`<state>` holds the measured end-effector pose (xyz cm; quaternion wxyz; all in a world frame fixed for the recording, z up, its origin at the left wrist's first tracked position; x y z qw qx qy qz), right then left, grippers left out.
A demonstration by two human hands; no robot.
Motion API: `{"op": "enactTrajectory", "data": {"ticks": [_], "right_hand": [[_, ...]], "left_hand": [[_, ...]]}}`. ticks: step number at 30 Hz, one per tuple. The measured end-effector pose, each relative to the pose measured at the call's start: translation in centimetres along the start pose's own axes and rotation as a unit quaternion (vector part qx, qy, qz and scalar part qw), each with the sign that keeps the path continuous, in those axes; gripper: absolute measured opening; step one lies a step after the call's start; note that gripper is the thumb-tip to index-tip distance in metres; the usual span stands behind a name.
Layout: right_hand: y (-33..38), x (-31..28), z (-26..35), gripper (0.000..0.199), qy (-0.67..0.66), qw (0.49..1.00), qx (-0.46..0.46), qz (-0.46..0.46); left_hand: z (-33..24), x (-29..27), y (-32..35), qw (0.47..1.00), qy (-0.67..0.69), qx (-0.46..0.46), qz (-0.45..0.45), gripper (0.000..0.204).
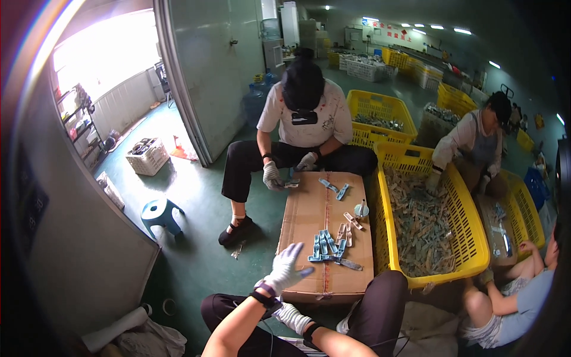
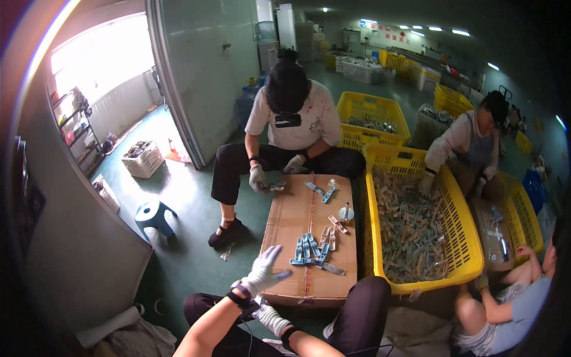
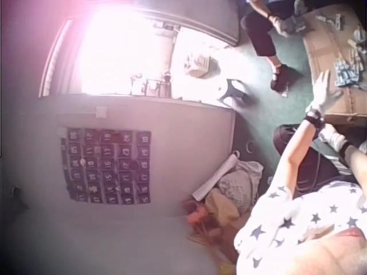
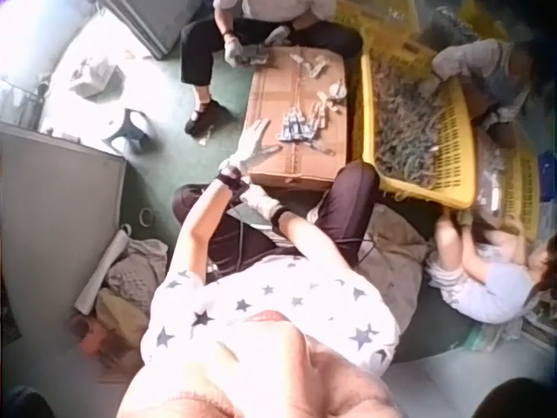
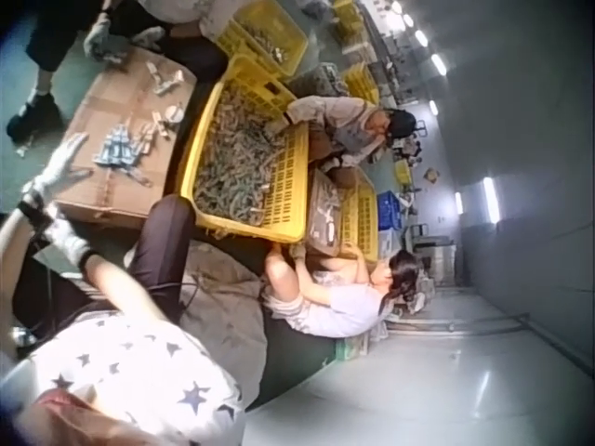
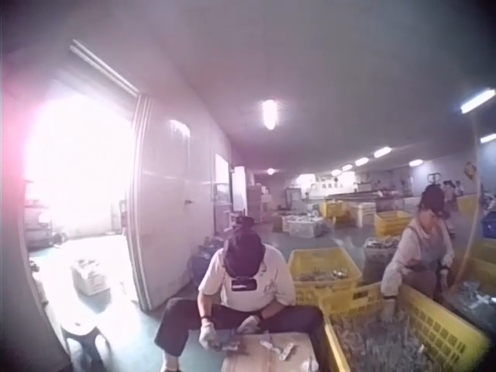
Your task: Manually assembling or sorting plastic clips onto cardboard strips.
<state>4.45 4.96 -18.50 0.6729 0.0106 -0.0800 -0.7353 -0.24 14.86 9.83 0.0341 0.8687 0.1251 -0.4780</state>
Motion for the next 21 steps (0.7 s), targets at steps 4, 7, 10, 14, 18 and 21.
{"op": "enactTrajectory", "data": {"ticks": [4,7,10,14,18,21], "right_hand": [[0.0,4.1,-1.2,0.027,-0.104,0.994,-0.005,0.016],[1.4,6.1,-2.5,0.029,-0.180,0.983,-0.014,0.020],[-0.6,3.7,-2.4,0.032,-0.256,0.966,-0.020,0.018],[0.1,4.3,-0.4,0.036,-0.371,0.927,-0.038,0.025],[0.2,7.3,-0.8,0.041,-0.476,0.876,-0.051,0.064],[-1.8,6.8,-0.2,0.042,-0.697,0.714,-0.013,0.068]], "left_hand": [[-4.6,4.8,-3.8,0.978,-0.092,-0.066,0.175,0.102],[-5.7,7.7,-6.5,0.962,-0.098,-0.115,0.226,0.104],[-5.3,10.5,-9.0,0.950,-0.103,-0.153,0.251,0.099],[-4.5,11.7,-13.2,0.958,-0.159,-0.140,0.195,0.079],[-1.1,10.1,-18.3,0.950,-0.187,-0.170,0.182,0.070],[0.6,10.7,-22.6,0.952,-0.188,-0.165,0.178,0.068]]}}
Point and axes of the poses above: each hand's wrist, its own y-axis away from the middle knuckle, its own x-axis out of the palm, z = x × y, the point moved 7 cm from there along -y, towards the middle knuckle, and after that the axes turned 14 degrees about z, right-handed, at the moved point
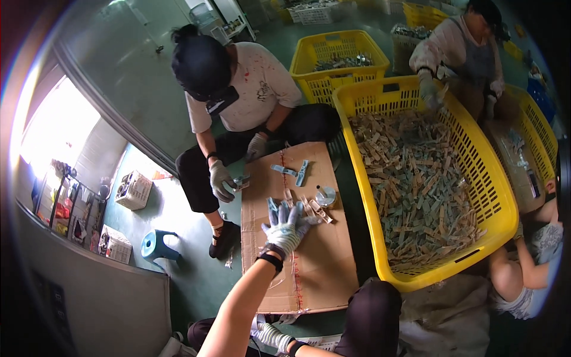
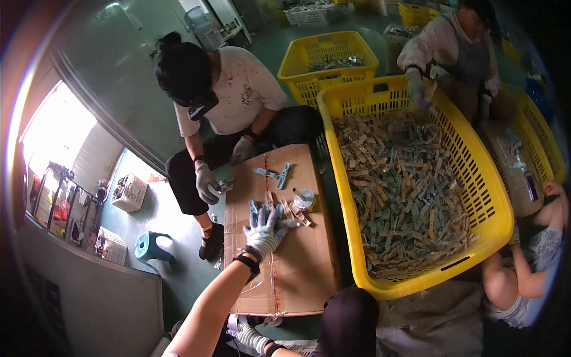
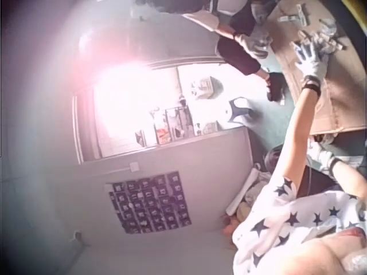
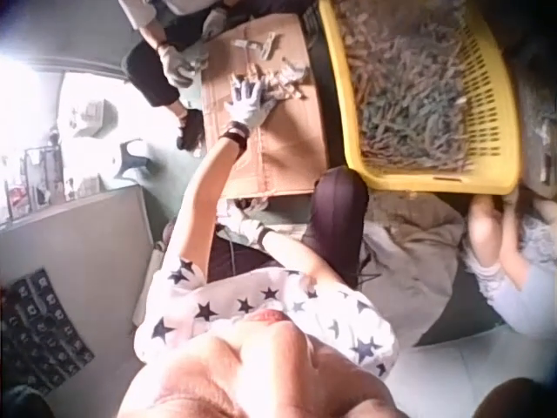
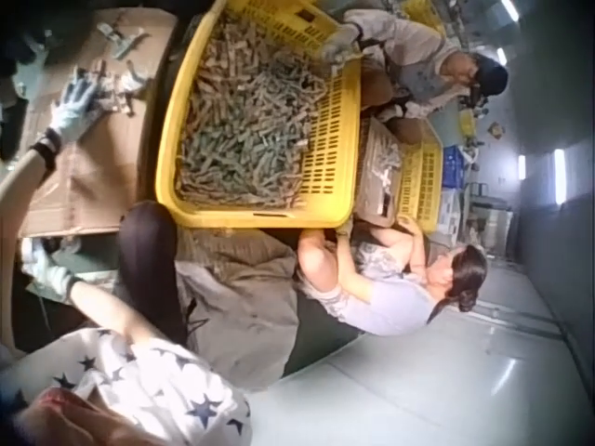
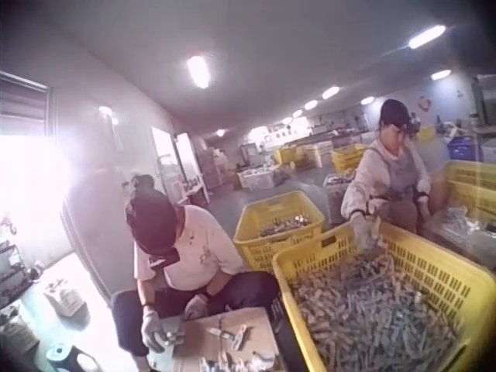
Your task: Manually assembling or sorting plastic clips onto cardboard strips.
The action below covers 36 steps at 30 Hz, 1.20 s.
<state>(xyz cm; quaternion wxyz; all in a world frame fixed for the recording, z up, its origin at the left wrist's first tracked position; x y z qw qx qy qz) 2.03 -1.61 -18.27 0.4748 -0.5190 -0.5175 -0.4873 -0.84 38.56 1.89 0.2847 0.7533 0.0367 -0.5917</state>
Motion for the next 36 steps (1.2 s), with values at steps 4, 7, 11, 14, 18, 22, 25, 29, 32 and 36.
{"op": "enactTrajectory", "data": {"ticks": [4,7,11,14,18,22,25,29,32,36], "right_hand": [[0.5,4.5,-1.7,0.036,-0.705,0.703,0.093,-0.015],[1.5,4.7,-0.6,0.035,-0.520,0.846,0.031,-0.111],[0.9,3.3,-0.6,0.033,-0.551,0.830,0.049,-0.063],[1.0,3.7,-0.8,0.031,-0.518,0.851,0.057,-0.066],[2.8,7.0,0.3,0.022,-0.650,0.745,0.095,-0.118],[3.0,9.8,3.4,0.018,-0.570,0.817,0.061,0.071],[3.7,5.4,2.4,0.017,-0.331,0.934,0.107,-0.081],[5.0,9.2,1.9,0.031,-0.874,0.474,0.105,-0.032],[5.7,11.3,2.6,0.030,-0.966,0.211,0.143,-0.030],[5.8,13.4,4.9,0.028,-0.920,-0.349,0.177,-0.021]], "left_hand": [[2.5,-1.0,-5.5,0.998,-0.008,-0.063,-0.011,0.064],[2.3,-2.1,-7.6,0.997,-0.004,-0.061,-0.035,0.061],[0.0,-2.4,-8.0,0.987,-0.103,0.038,-0.114,0.065],[-0.1,-2.8,-6.0,0.966,-0.079,0.114,-0.218,0.041],[2.5,-2.5,-2.4,0.962,0.030,0.126,-0.241,0.027],[-0.4,-2.7,4.3,0.937,0.109,0.216,-0.253,0.015],[-2.5,-1.0,9.0,0.937,0.161,0.246,-0.190,0.008],[-3.6,3.4,13.1,0.955,0.207,0.210,0.016,0.014],[-4.1,5.8,15.8,0.957,0.024,0.272,-0.101,0.019],[3.5,5.1,18.8,0.966,0.152,0.175,-0.117,0.036]]}}
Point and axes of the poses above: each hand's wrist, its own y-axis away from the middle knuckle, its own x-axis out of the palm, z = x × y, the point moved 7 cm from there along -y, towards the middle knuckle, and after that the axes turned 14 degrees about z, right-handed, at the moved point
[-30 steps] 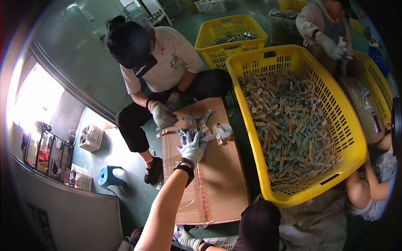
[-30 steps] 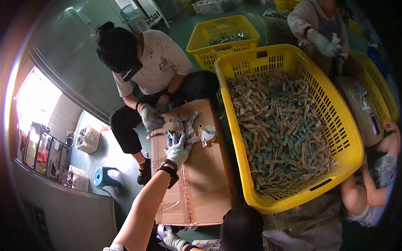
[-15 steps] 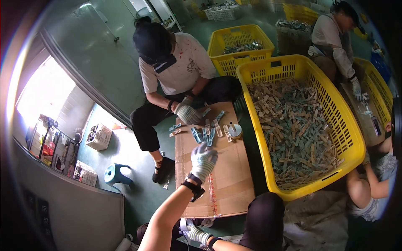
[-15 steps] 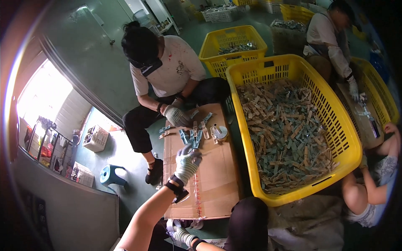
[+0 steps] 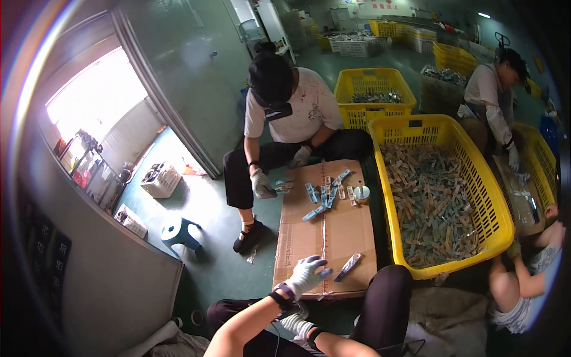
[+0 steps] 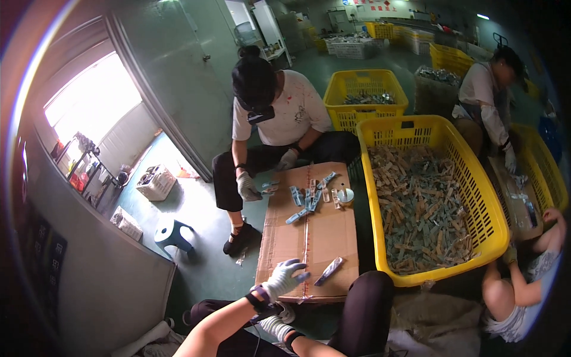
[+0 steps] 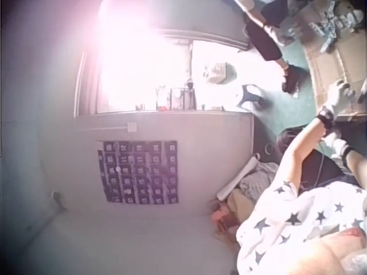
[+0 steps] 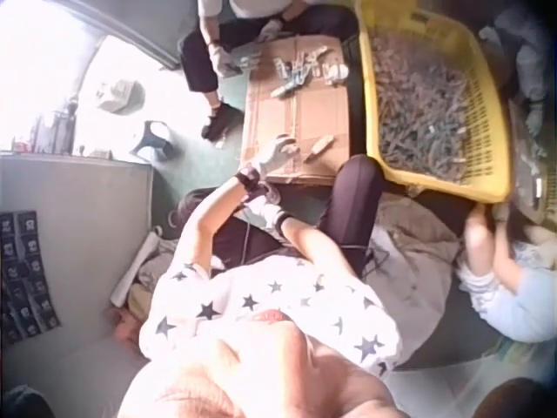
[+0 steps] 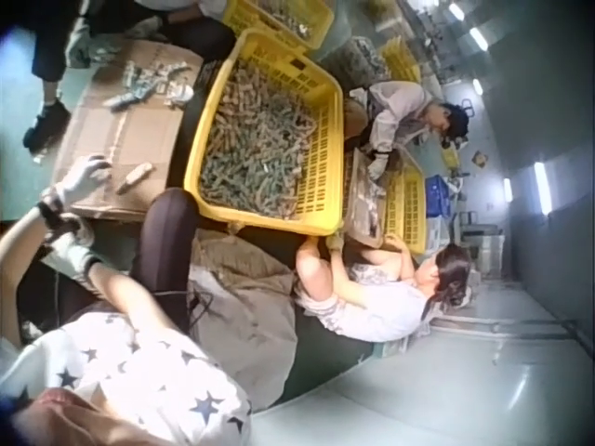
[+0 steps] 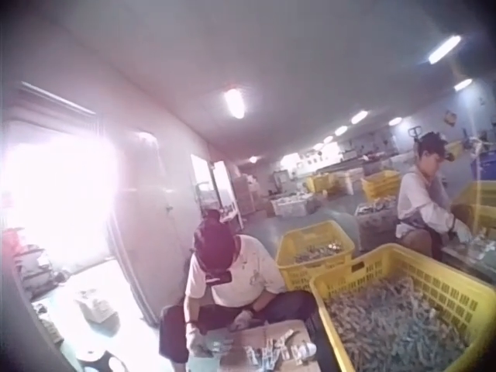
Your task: Manually assembling or sorting plastic clips onto cardboard strips.
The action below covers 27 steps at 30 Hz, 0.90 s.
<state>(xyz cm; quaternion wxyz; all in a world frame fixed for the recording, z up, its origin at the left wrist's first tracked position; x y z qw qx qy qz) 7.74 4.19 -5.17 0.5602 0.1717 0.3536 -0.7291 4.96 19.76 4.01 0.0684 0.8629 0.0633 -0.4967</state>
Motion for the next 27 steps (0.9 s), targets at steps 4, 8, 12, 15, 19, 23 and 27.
{"op": "enactTrajectory", "data": {"ticks": [4,8,12,15,19,23,27], "right_hand": [[0.4,2.6,-1.7,0.027,-0.532,0.839,0.111,-0.037],[0.0,3.4,-1.1,0.008,-0.516,0.838,0.172,0.038],[1.8,5.0,-3.1,0.024,-0.632,0.732,0.253,0.020],[1.0,3.1,0.2,0.026,-0.668,0.696,0.261,-0.008],[1.1,3.8,-1.2,0.029,-0.651,0.693,0.309,-0.016],[0.5,3.4,-1.8,0.016,-0.553,0.792,0.257,0.024],[1.1,7.3,-3.6,0.019,-0.917,0.266,0.279,-0.102]], "left_hand": [[6.0,-5.4,6.0,0.991,0.115,-0.052,-0.041,0.035],[12.2,-6.3,12.9,0.926,0.341,-0.164,-0.002,0.043],[14.1,-6.1,16.5,0.829,0.514,-0.221,-0.015,0.044],[17.8,-2.9,18.3,0.749,0.602,-0.275,-0.028,0.048],[15.9,-3.2,16.2,0.849,0.483,-0.214,0.000,0.047],[16.3,-2.4,15.3,0.877,0.438,-0.194,0.027,0.047],[16.4,-1.8,14.5,0.878,0.431,-0.207,0.028,0.044]]}}
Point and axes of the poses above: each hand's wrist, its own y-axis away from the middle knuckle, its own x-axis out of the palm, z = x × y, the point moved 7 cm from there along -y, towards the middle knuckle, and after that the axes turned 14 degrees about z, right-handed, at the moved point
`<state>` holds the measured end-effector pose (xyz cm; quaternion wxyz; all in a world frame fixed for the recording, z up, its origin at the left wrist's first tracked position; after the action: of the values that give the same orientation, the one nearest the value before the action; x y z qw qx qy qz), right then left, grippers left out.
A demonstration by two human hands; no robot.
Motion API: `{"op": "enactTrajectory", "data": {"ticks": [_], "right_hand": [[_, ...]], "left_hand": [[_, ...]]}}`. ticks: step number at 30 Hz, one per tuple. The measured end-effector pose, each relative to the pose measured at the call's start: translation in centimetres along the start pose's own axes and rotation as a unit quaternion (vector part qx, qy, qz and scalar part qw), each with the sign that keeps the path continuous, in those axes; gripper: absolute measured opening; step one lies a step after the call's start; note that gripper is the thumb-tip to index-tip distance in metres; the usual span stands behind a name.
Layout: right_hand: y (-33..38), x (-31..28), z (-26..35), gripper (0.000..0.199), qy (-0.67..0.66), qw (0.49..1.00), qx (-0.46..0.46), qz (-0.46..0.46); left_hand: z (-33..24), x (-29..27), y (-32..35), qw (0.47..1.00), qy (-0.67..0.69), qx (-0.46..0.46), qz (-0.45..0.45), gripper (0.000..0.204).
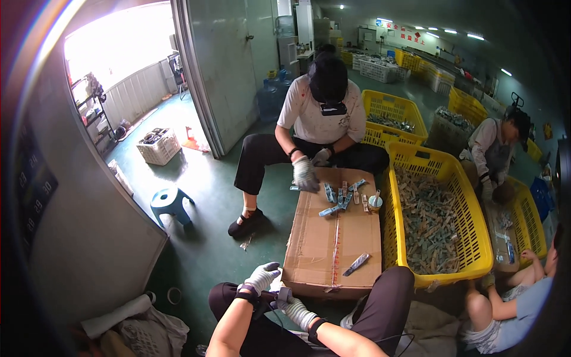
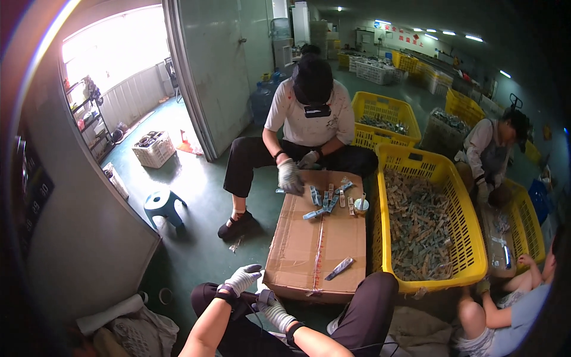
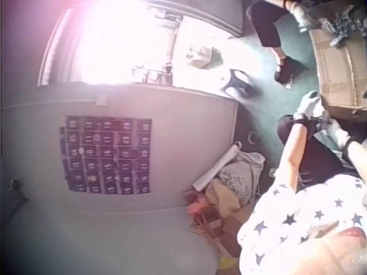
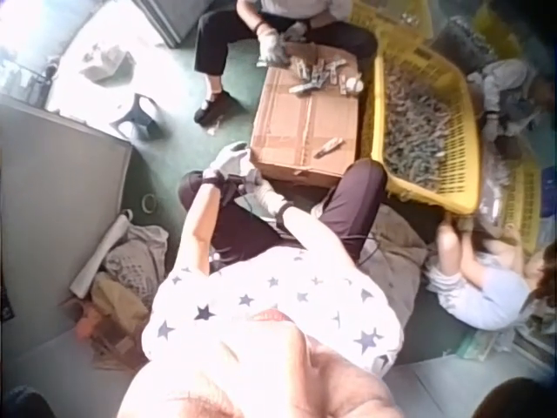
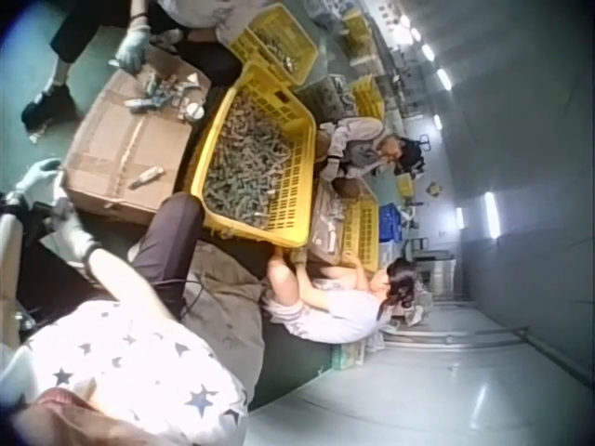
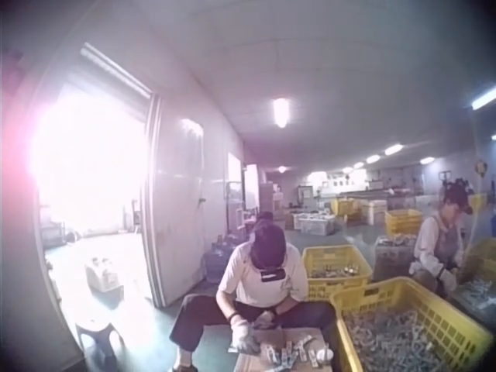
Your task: Manually assembling or sorting plastic clips onto cardboard strips.
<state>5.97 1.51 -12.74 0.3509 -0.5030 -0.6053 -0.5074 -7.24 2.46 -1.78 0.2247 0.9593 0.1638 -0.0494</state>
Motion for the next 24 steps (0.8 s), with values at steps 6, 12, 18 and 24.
{"op": "enactTrajectory", "data": {"ticks": [6,12,18,24], "right_hand": [[2.1,3.9,-0.7,0.026,0.528,0.849,-0.018,0.004],[0.6,-4.3,6.4,0.027,0.401,0.915,0.015,0.027],[2.2,2.8,0.1,0.034,0.498,0.867,0.002,0.019],[2.6,3.6,0.6,0.032,0.508,0.861,-0.020,0.013]], "left_hand": [[1.7,-0.3,0.4,1.000,0.005,-0.023,0.016,0.037],[-2.6,4.0,-2.4,0.998,0.002,0.021,0.061,0.036],[0.7,0.8,0.9,1.000,-0.005,0.006,0.010,0.036],[1.0,1.1,0.2,0.999,-0.023,0.026,0.004,0.035]]}}
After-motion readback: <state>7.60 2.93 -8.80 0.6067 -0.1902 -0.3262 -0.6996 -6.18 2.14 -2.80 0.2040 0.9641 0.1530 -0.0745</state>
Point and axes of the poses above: each hand's wrist, its own y-axis away from the middle knuckle, its own x-axis out of the palm, z = x × y, the point moved 7 cm from there along -y, towards the middle knuckle, and after that the axes turned 14 degrees about z, right-handed, at the moved point
